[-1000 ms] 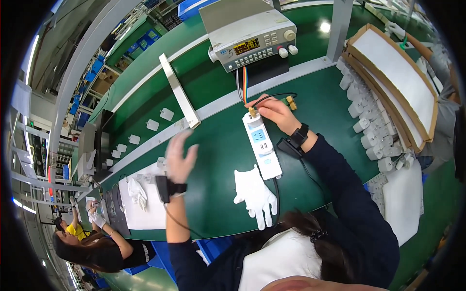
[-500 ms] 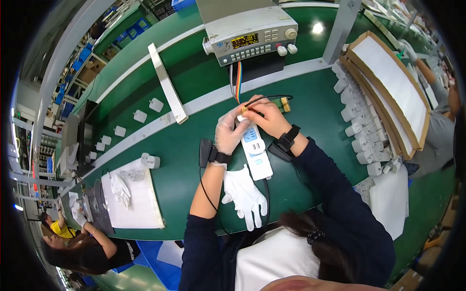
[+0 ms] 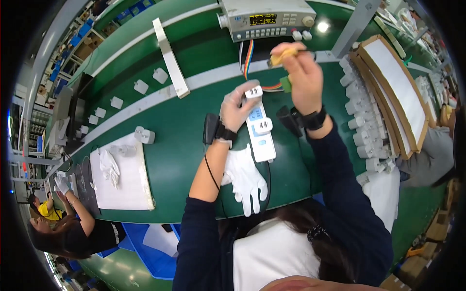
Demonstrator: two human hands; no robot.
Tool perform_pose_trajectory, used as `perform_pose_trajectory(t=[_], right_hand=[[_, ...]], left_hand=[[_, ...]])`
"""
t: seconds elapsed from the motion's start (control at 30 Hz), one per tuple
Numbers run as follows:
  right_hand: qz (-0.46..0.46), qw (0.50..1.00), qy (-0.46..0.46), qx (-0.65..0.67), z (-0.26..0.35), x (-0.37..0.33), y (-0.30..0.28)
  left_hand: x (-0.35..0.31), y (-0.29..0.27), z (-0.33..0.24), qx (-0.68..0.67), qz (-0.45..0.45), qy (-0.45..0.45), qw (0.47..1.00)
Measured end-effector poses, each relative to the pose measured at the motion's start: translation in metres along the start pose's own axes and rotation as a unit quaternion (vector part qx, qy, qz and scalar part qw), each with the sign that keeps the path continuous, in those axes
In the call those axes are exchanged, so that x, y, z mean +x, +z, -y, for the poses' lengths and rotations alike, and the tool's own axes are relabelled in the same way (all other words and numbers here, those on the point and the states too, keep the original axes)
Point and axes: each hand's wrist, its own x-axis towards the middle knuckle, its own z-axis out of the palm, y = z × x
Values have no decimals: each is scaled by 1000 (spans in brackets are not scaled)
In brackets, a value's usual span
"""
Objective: The person picks up a power adapter, plugs it into a power strip, and touches a probe to it while checking a testing device. After each test, the person removes the adapter and places it back on the conveyor belt, repeating the process for several others.
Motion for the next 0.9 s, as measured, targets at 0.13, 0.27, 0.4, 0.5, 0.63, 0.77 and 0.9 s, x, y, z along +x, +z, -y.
perform_pose_trajectory(t=[0.13,0.27,0.4,0.5,0.63,0.77,0.9], right_hand=[[104,994,32,-17,5,-21,-11],[179,971,75,-140,-3,-65,-22],[175,955,93,-221,2,-79,-15],[173,948,28,-264,-5,-75,-14],[201,933,13,-299,-11,-89,-16],[178,950,27,-254,-19,-90,-16],[221,946,189,-144,-13,-89,-20]], left_hand=[[-5,-3,7,19,-16,13,1000],[-2,-3,-1,11,8,19,1000],[-3,-5,-5,-9,17,1,1000],[-4,-4,-5,25,15,24,999],[-5,-6,-7,20,21,21,999],[-7,-4,-11,28,28,9,999],[-7,-7,-6,34,29,10,999]])
